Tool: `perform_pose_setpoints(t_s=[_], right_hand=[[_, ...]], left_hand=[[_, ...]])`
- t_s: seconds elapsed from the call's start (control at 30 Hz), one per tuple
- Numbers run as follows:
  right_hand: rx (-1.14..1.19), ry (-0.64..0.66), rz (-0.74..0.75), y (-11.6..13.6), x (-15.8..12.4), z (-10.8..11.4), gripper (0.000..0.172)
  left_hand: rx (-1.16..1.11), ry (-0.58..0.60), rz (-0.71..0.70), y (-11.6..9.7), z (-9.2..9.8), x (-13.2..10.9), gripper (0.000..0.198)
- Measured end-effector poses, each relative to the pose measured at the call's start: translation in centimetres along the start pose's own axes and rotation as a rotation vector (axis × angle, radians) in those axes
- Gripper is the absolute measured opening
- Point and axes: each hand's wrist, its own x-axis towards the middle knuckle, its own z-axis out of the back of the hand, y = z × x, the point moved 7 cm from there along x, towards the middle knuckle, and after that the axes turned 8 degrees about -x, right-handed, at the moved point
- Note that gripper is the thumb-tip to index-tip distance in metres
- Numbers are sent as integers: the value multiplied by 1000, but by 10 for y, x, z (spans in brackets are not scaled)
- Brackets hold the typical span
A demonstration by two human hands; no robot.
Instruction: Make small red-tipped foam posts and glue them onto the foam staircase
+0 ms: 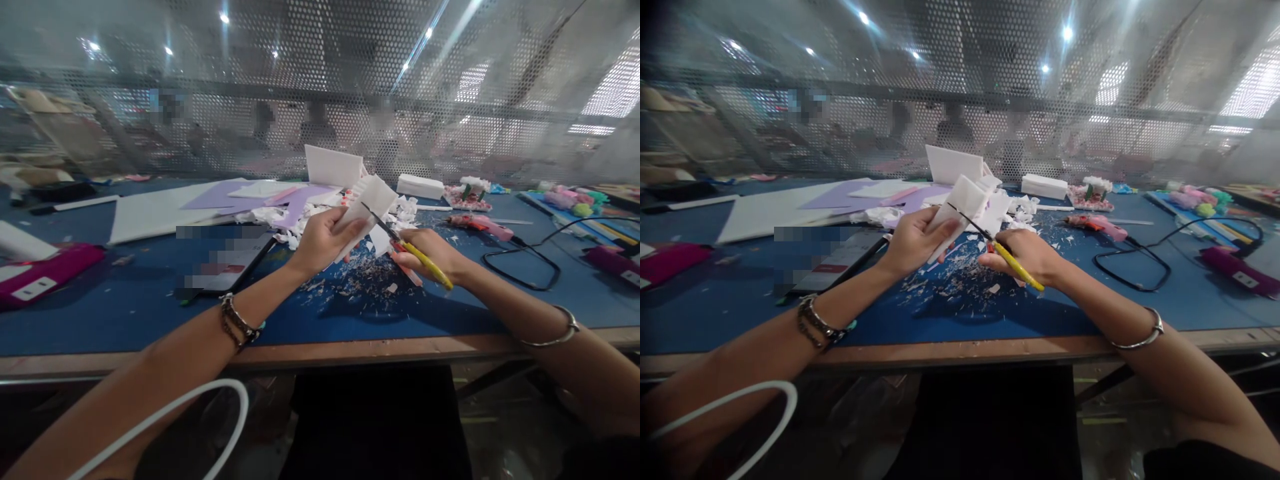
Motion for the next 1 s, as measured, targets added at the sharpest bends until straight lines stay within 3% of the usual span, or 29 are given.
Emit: perform_pose_setpoints(t_s=[0.43,1.0], right_hand=[[-22,-55,-54,0,0,2,64],[16,-187,-167,-11,-4,13,57]], left_hand=[[-28,-7,69,1,-1,0,19],[-181,-14,30,10,8,9,27]])
